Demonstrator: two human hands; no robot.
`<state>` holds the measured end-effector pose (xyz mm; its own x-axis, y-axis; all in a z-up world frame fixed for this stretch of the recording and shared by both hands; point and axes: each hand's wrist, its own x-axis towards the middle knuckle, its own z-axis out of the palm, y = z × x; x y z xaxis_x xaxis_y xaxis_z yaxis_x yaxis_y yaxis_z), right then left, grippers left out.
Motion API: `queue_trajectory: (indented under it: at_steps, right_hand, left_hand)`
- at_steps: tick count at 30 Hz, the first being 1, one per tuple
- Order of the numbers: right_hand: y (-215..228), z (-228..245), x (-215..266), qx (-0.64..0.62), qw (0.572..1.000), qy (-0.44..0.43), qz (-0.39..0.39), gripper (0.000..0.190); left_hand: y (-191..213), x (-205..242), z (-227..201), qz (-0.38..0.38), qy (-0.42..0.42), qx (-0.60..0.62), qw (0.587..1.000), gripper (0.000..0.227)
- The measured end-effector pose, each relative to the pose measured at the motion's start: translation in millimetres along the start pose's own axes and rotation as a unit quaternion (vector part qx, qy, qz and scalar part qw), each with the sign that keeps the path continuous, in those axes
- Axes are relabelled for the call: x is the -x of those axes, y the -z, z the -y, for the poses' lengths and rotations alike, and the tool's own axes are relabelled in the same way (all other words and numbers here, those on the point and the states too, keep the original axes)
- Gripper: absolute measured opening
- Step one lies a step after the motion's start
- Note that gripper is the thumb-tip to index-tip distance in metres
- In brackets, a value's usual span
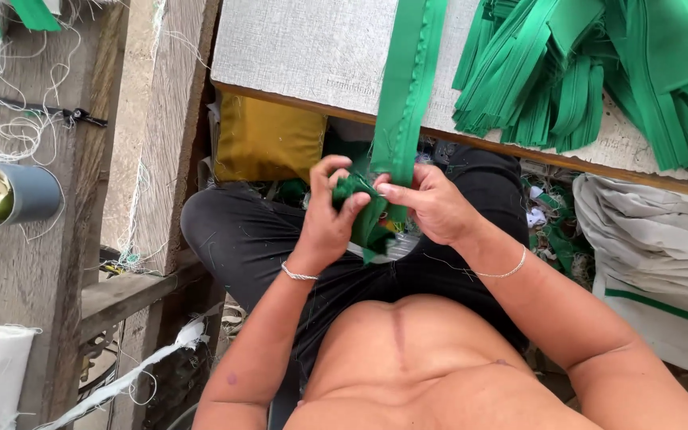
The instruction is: Sorting and aligning green fabric strips on a workbench
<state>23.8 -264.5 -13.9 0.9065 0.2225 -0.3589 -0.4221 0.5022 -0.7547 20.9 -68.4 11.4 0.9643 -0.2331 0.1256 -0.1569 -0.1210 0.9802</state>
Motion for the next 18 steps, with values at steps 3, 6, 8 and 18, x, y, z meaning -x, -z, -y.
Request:
queue_trajectory:
  at_steps: [3,6,8,18]
  right_hand:
    - [18,-13,-2,0.028,0.999,-0.011,0.023,0.014]
    - [13,11,-5,0.097,0.990,-0.043,0.092,0.019]
    - [16,19,-9,0.143,0.977,-0.074,0.137,0.025]
    - [22,11,-32,0.220,0.953,0.025,0.205,0.003]
  left_hand:
    - [1,-3,-6,0.044,0.170,0.069,0.982,0.034]
    - [2,-7,-27,0.076,0.254,0.087,0.960,0.019]
    - [7,-6,-31,0.086,0.267,0.066,0.958,0.018]
    - [15,1,-29,0.146,0.125,-0.041,0.980,0.017]
